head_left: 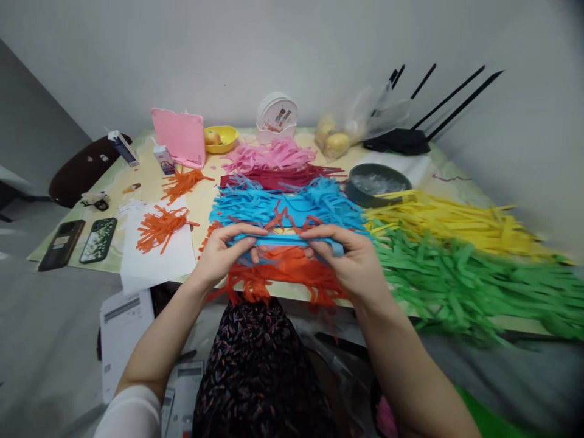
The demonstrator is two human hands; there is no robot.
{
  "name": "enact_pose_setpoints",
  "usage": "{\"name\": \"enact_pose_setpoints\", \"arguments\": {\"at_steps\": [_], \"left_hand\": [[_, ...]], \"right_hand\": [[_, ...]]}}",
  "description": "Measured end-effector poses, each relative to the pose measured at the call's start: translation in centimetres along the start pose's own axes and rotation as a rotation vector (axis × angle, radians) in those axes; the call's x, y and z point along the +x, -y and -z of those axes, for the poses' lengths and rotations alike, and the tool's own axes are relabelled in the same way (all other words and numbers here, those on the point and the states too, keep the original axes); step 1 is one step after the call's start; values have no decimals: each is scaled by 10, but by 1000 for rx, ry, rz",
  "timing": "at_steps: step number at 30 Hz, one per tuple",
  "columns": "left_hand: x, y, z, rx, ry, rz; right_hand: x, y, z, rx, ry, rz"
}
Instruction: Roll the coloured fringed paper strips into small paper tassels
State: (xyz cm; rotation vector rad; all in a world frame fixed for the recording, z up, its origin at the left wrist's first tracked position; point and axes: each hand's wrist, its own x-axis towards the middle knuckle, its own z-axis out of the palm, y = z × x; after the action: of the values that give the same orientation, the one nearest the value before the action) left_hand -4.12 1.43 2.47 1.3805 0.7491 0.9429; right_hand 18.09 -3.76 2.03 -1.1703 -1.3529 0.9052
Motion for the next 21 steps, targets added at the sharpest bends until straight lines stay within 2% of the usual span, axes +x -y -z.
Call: {"name": "enact_pose_setpoints", "arguments": {"at_steps": [4, 7, 9, 13, 17, 19, 21], "left_hand": [[0, 4, 4, -65, 29, -45], [-2, 0, 5, 23, 84, -118], [-4, -4, 4, 116, 69, -123], [-7, -6, 0, 304, -47, -136], [-8, -6, 1, 524, -38, -239], [-8, -6, 2, 589, -25, -249], [-8, -6, 2, 557, -26, -218]], "right_hand": [[0, -3, 1, 58, 18, 66], [-2, -1, 1, 66, 37, 100], [-4, 2, -1, -11, 24, 112], [-8, 8, -5, -240, -72, 133], [-7, 9, -5, -404, -28, 186], [-6, 8, -4, -433, -15, 192], [-6, 7, -4, -359, -15, 133]]}}
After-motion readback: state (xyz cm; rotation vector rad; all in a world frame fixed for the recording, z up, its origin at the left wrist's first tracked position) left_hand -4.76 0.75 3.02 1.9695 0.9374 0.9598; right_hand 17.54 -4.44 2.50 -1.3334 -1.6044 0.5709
